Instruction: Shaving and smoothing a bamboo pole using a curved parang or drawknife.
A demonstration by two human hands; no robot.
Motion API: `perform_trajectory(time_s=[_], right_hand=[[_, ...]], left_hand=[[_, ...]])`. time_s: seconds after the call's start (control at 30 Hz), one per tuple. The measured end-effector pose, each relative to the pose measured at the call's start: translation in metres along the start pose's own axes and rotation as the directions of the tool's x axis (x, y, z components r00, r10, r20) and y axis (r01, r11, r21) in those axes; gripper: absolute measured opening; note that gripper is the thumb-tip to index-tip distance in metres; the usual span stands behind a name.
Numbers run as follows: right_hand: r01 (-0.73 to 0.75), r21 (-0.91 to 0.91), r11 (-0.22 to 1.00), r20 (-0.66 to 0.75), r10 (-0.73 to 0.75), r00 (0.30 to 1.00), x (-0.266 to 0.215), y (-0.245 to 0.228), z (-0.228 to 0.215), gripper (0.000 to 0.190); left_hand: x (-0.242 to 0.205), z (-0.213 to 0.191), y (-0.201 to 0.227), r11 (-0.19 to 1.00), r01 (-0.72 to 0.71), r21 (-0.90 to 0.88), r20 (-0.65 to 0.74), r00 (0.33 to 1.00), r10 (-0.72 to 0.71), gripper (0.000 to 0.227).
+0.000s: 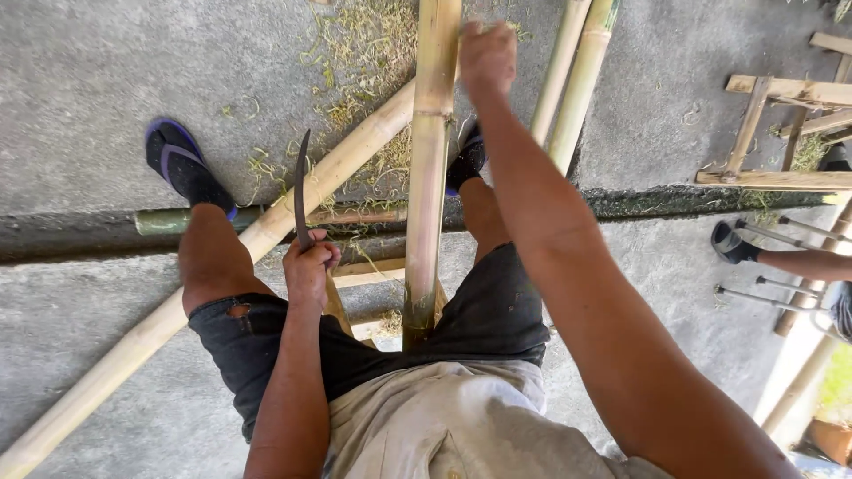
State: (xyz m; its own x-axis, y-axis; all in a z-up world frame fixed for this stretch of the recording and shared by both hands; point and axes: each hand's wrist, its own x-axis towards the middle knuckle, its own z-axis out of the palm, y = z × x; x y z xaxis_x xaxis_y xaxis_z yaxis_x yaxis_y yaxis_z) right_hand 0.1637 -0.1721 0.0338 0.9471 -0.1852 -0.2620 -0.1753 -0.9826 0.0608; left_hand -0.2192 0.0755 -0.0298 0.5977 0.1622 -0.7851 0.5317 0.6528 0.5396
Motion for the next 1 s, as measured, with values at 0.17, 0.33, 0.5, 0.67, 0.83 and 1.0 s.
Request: perform_trajectory(time_s=[0.17, 0.33, 0.5, 0.67, 0.83, 1.0], right_hand=[[-0.177, 0.789, 0.588, 0.119, 0.136, 0.983, 0.034, 0.065, 0.054, 0.053], [0.025, 0.912, 0.408, 0.069, -0.213, 0.975, -0.061, 0.004, -0.001, 0.053], [-0.072, 0.909, 0.410, 0.118, -0.088, 0.989, -0.066, 0.013, 0.020, 0.037], [0.040, 0.849, 0.527, -0.061, 0.023, 0.998, -0.071, 0.029, 0.039, 0.021], [0.164, 0.638, 0.752, -0.231, -0.017, 0.973, -0.069, 0.012, 0.030, 0.019], [-0.306, 0.851, 0.427, 0.278, 0.127, 0.952, -0.093, 0.025, 0.022, 0.035]], left_hand=[[0.002, 0.006, 0.003, 1.000, 0.017, 0.016, 0.018, 1.000, -0.017, 0.038], [0.000, 0.013, 0.009, 0.997, 0.052, 0.064, 0.030, 0.998, -0.054, 0.037], [-0.001, 0.014, 0.005, 0.992, 0.046, 0.120, 0.036, 0.998, -0.050, 0.036], [0.000, 0.009, 0.002, 0.994, 0.031, 0.108, 0.026, 0.999, -0.034, 0.035], [0.000, 0.012, 0.006, 0.985, 0.010, 0.173, 0.074, 0.997, -0.023, 0.036], [-0.004, 0.018, 0.018, 0.984, 0.026, 0.179, 0.062, 0.997, -0.037, 0.033]])
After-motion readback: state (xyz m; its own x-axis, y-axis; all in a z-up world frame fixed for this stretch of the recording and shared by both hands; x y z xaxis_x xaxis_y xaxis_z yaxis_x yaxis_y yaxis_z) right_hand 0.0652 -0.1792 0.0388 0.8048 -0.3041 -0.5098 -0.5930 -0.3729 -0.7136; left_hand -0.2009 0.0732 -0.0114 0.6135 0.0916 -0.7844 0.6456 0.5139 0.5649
